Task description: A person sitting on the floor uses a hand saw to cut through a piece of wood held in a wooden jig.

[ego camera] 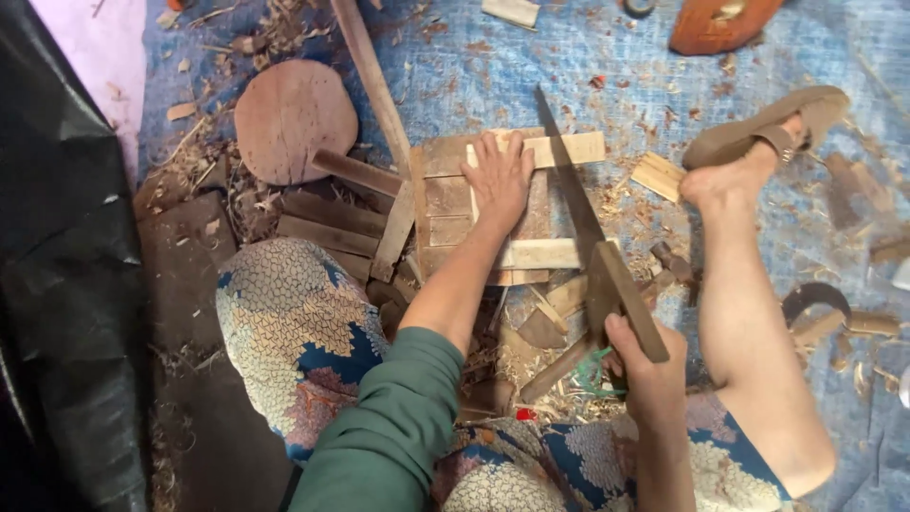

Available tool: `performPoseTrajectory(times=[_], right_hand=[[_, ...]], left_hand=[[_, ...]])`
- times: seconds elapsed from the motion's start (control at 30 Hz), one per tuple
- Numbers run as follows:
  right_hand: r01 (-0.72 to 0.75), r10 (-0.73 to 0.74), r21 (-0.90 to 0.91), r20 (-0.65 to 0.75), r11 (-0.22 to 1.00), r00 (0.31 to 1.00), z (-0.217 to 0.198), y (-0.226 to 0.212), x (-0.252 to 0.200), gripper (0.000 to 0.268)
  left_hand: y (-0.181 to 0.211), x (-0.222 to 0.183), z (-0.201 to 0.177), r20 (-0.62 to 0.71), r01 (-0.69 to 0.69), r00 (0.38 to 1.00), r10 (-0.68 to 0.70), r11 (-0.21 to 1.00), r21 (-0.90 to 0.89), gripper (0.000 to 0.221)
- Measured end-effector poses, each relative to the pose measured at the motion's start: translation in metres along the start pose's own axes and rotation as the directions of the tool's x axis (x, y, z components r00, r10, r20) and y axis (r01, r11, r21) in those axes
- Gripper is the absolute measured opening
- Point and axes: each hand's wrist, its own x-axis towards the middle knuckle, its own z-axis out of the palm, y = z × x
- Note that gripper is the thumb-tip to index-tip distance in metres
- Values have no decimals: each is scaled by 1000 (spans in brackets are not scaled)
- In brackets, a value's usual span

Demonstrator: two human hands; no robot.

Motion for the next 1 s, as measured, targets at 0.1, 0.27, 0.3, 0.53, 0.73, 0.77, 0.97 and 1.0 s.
performPoseTrajectory(times=[0.1,0.27,0.3,0.53,0.73,0.77,0.97,1.0], right_hand=[[30,-37,41,177,999,984,-11,53,6,32],[13,-30,77,224,997,974,-4,-10,21,30],[45,-49,30,150,999,987,-1,-34,23,40],[-181,-96,664,358,725,929,20,-147,84,32],[-27,-199,560,339,828,919,9,-62,44,104],[-32,-138,442,347,896,928,0,-35,34,66],[-25,-10,-245,-139,969,990,12,86,-18,32],[-15,-30,-212,-209,977,977,19,104,-18,38]], left_hand=[[-2,-7,-4,-61,-16,998,18,1000,22,29],[-1,-3,-12,-30,-24,999,25,999,34,26],[0,-8,-12,20,-21,1000,19,997,70,23],[-3,-8,-4,-95,-54,994,51,998,-24,25],[-3,-5,-2,-93,-39,995,43,998,39,22],[-2,-5,-3,-83,-41,996,43,999,27,23],[-1,-5,-4,-48,-44,998,43,999,-26,23],[-2,-3,-5,-11,-30,999,30,998,-51,24]])
